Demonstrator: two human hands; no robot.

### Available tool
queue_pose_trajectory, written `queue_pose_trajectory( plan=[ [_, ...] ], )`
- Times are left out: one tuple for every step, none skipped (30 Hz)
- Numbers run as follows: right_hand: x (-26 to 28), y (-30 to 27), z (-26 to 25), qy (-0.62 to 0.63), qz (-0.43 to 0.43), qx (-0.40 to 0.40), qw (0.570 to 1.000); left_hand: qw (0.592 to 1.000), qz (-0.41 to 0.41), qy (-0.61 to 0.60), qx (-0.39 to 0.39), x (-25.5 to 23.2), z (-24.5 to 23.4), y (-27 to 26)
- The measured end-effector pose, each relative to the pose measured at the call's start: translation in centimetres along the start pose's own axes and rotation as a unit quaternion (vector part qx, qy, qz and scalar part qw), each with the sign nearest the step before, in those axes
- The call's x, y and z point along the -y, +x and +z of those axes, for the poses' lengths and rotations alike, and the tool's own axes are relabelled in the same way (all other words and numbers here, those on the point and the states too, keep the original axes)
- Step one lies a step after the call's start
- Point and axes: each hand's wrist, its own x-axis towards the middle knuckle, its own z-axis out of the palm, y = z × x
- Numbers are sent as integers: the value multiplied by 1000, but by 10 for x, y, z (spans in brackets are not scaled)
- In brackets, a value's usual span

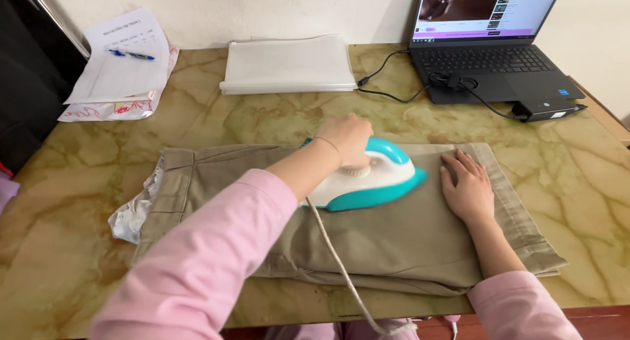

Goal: Ironing a pair of beige trousers on a table using an electric iron.

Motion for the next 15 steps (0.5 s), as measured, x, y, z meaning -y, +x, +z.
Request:
queue_pose_trajectory(
  plan=[
    [0,2,2,0,-2,1,1000,999,26,3,27,0,-5,-6],
    [-2,3,2,0,-2,0,1000,999,26,3,26,-2,-8,-13],
    [-3,3,4,1,0,2,1000,996,66,20,51,-3,-11,-21],
    [-4,4,6,1,3,4,1000,991,105,37,77,-4,-13,-29],
    [-4,4,6,2,4,4,1000,991,106,38,77,-5,-14,-30],
    [-4,4,6,4,8,8,1000,992,93,34,73,-5,-14,-32],
    [-3,6,4,6,11,10,1000,994,79,31,67,-6,-16,-33],
    [-5,6,5,5,10,8,1000,994,79,31,65,-9,-14,-26],
    [-6,6,6,5,11,9,1000,998,41,19,38,-12,-13,-21],
    [-7,6,7,4,13,9,1000,1000,3,6,10,-15,-12,-15],
    [-3,5,5,6,12,8,1000,1000,2,7,9,-13,1,-1],
    [0,4,3,10,13,9,1000,999,-45,-5,-25,-12,14,13],
    [0,3,0,13,16,10,1000,994,-89,-19,-59,-12,28,29],
    [0,2,0,13,16,8,1000,994,-88,-19,-60,-11,29,28],
    [0,2,0,14,17,11,1000,994,-80,-28,-64,-10,30,27]
  ],
)
